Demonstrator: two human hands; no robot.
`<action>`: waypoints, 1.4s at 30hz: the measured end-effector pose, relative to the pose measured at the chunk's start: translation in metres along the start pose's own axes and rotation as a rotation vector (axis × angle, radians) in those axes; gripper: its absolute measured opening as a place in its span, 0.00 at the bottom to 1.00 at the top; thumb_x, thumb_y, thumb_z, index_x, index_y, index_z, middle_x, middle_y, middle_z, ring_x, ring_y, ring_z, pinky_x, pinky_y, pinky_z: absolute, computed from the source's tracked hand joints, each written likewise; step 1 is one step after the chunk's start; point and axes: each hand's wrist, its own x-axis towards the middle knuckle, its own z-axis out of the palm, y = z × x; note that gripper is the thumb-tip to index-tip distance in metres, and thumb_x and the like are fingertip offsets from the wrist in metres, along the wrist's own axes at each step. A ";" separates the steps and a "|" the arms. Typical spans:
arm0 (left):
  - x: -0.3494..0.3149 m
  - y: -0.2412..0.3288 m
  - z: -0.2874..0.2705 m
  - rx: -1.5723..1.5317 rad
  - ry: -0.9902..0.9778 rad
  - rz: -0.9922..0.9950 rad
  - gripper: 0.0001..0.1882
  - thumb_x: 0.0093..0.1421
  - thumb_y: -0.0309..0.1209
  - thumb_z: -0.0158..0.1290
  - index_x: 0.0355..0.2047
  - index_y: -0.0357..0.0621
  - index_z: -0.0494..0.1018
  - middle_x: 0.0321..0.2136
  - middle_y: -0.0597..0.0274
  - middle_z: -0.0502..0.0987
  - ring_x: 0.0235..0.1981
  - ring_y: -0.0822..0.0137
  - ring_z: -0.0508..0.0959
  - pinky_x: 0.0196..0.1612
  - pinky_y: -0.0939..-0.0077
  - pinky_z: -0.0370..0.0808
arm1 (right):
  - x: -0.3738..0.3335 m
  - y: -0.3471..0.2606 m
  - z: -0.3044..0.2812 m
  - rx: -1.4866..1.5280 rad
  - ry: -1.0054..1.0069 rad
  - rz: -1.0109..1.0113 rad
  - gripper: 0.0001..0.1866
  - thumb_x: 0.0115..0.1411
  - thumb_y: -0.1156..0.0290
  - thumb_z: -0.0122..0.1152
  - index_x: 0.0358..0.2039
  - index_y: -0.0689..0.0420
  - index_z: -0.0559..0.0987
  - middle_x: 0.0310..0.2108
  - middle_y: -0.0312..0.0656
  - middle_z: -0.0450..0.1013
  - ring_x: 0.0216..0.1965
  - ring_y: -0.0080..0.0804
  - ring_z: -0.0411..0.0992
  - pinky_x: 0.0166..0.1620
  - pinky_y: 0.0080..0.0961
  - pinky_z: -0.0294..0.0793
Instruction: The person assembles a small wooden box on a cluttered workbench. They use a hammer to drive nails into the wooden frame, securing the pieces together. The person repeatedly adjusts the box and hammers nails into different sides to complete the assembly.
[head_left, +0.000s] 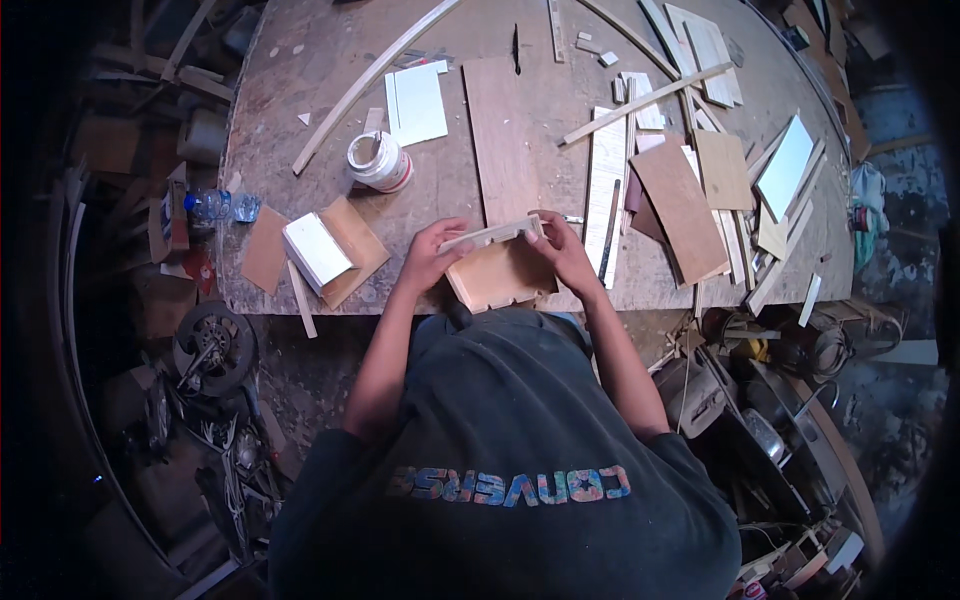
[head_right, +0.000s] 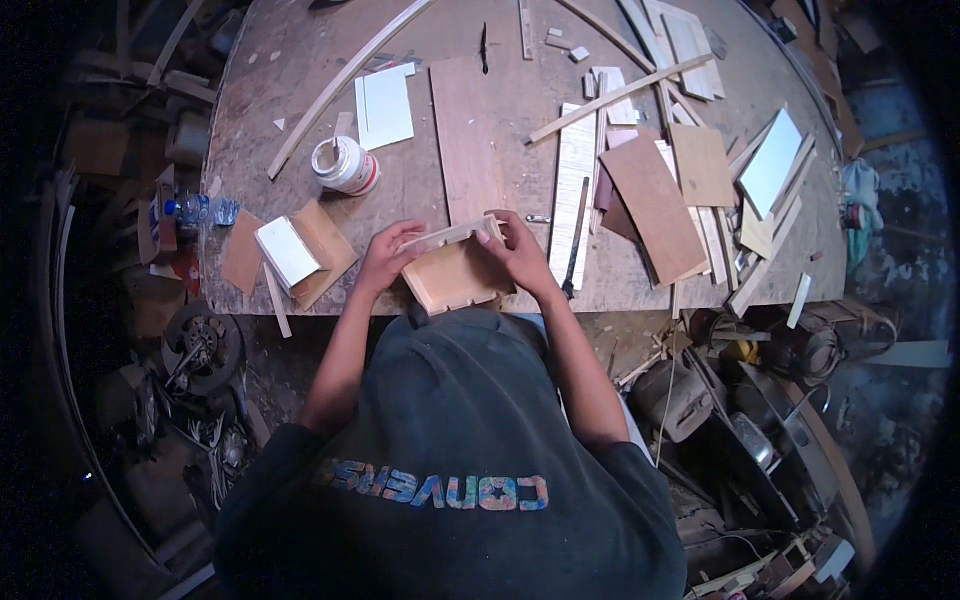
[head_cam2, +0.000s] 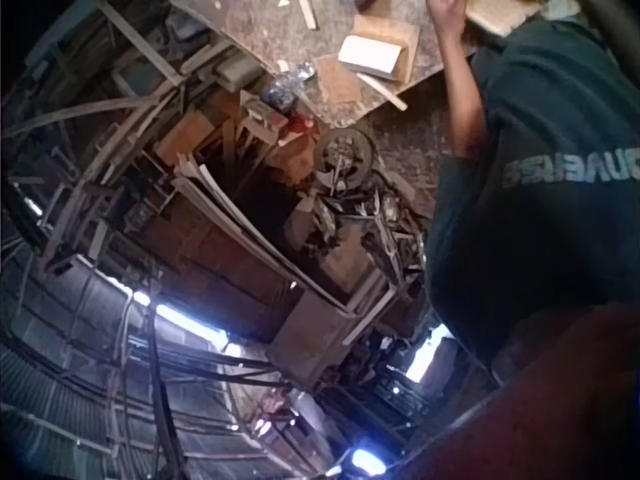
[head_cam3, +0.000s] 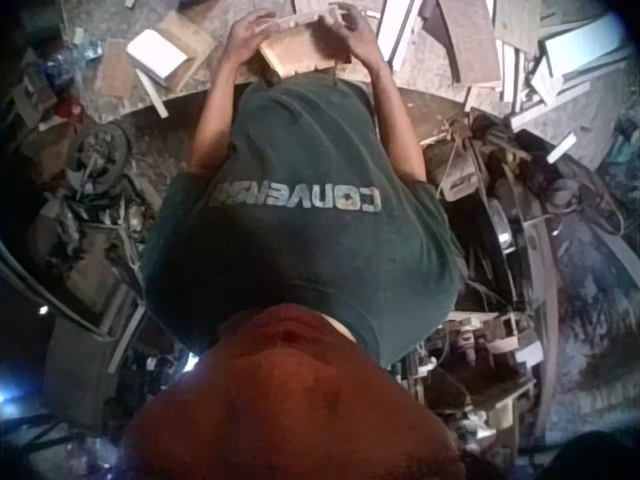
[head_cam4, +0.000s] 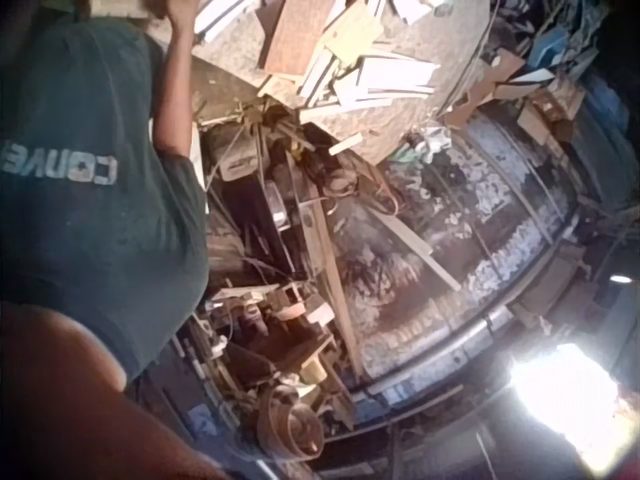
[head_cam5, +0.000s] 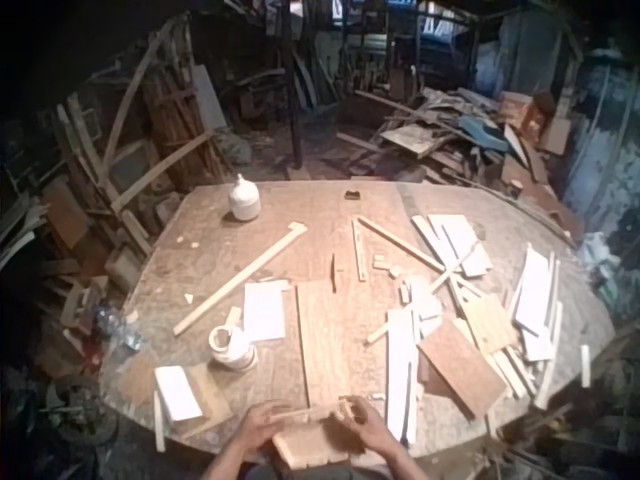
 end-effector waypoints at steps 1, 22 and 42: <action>-0.006 -0.005 -0.002 -0.083 0.053 0.012 0.26 0.68 0.41 0.56 0.60 0.38 0.70 0.51 0.59 0.77 0.52 0.70 0.75 0.58 0.72 0.70 | 0.000 0.000 0.000 0.027 -0.004 -0.008 0.26 0.68 0.60 0.62 0.59 0.60 0.67 0.47 0.44 0.76 0.46 0.27 0.74 0.51 0.25 0.72; -0.014 0.010 0.038 0.058 0.392 0.283 0.17 0.70 0.42 0.52 0.49 0.41 0.73 0.37 0.67 0.74 0.35 0.76 0.68 0.42 0.81 0.66 | -0.010 -0.001 0.023 0.072 0.241 -0.213 0.18 0.69 0.62 0.62 0.52 0.60 0.71 0.42 0.37 0.72 0.45 0.20 0.69 0.51 0.19 0.67; 0.059 -0.059 -0.003 0.273 0.640 -0.213 0.33 0.72 0.59 0.38 0.45 0.37 0.72 0.39 0.36 0.78 0.47 0.38 0.77 0.49 0.51 0.71 | 0.030 0.066 -0.074 -1.278 0.251 -0.123 0.15 0.56 0.71 0.63 0.45 0.57 0.79 0.47 0.52 0.72 0.47 0.52 0.71 0.48 0.48 0.74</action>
